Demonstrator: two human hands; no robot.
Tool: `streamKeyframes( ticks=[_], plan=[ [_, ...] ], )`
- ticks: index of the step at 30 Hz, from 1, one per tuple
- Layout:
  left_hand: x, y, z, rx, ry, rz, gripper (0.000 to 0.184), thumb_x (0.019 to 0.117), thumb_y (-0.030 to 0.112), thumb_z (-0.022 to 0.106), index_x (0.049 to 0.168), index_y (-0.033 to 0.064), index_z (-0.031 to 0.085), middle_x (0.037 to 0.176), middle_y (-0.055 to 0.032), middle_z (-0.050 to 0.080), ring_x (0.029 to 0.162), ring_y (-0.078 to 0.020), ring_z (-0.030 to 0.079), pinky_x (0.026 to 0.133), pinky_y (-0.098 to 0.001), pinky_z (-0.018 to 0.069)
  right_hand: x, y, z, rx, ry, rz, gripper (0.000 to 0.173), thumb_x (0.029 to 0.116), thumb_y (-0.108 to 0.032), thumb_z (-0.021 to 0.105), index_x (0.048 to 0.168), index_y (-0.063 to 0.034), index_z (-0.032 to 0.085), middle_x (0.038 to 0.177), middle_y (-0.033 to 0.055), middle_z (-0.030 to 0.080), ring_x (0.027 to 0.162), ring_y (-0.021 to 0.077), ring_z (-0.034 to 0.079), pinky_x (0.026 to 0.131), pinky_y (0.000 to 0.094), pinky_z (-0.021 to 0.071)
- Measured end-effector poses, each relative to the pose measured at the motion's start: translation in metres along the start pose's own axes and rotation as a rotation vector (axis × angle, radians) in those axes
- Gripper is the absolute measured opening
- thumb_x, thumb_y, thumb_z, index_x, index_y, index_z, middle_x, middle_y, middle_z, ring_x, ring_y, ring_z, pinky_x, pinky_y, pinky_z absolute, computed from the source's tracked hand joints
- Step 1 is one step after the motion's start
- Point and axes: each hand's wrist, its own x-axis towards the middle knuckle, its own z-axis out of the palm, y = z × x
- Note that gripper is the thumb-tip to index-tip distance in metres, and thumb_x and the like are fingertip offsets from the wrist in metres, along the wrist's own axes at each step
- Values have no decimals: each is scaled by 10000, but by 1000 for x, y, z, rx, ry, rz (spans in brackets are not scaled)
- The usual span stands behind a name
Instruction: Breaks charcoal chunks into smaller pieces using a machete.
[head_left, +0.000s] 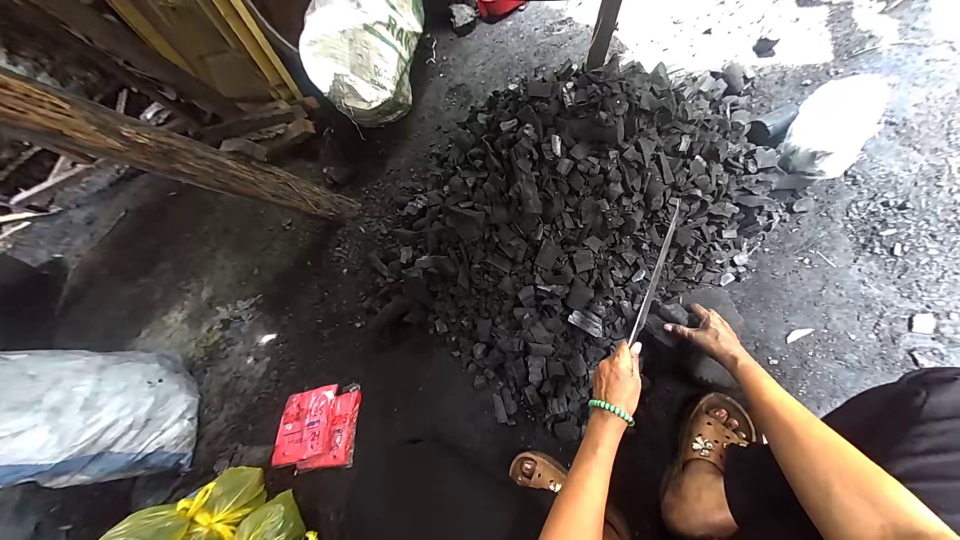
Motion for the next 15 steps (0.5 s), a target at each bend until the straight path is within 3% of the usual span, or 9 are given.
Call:
streamKeyframes(
  ticks=[2, 4, 7, 9, 11, 15],
  plan=[
    [-2, -8, 0, 10, -20, -26, 411, 1118, 255, 413, 1218, -73, 640, 998, -264, 699, 971, -400, 691, 914, -549, 524, -4, -11, 1, -23, 43, -28, 582, 898, -310, 818, 1362, -29, 609, 1323, 347, 541, 1189, 515, 564, 960, 690, 456],
    [-7, -17, 3, 22, -31, -59, 412, 1117, 259, 414, 1225, -67, 642, 1018, -256, 705, 983, -392, 694, 919, -541, 525, -8, -31, 3, -118, 91, -157, 530, 826, -86, 841, 1313, -39, 637, 1370, 364, 475, 1111, 533, 605, 860, 676, 533],
    [-16, -29, 9, 25, -47, -112, 415, 1117, 267, 410, 1224, -62, 638, 1010, -254, 701, 973, -385, 694, 910, -538, 529, -8, -40, 5, -247, 68, -289, 527, 808, 55, 781, 1311, -40, 654, 1395, 347, 475, 1138, 525, 607, 880, 664, 544],
    [-17, -31, 10, 42, -73, -135, 429, 1119, 279, 407, 1256, -61, 629, 1031, -255, 702, 996, -384, 693, 933, -532, 523, -2, -30, 0, -170, 61, -280, 525, 839, 41, 771, 1342, -44, 647, 1359, 319, 538, 1165, 510, 599, 934, 673, 510],
    [-18, -32, 10, 47, -97, -141, 433, 1120, 277, 401, 1271, -65, 621, 1050, -262, 700, 1015, -392, 690, 948, -536, 516, -3, -18, -8, 69, 69, -197, 510, 887, 6, 760, 1375, -11, 611, 1335, 314, 576, 1198, 493, 581, 989, 674, 456],
    [-19, -33, 14, 55, -132, -155, 444, 1123, 291, 388, 1278, -59, 614, 1082, -266, 696, 1046, -397, 684, 964, -542, 509, -6, 5, -11, 492, 71, 21, 485, 976, -75, 686, 1422, 21, 522, 1335, 298, 596, 1191, 408, 608, 1018, 593, 469]
  ],
)
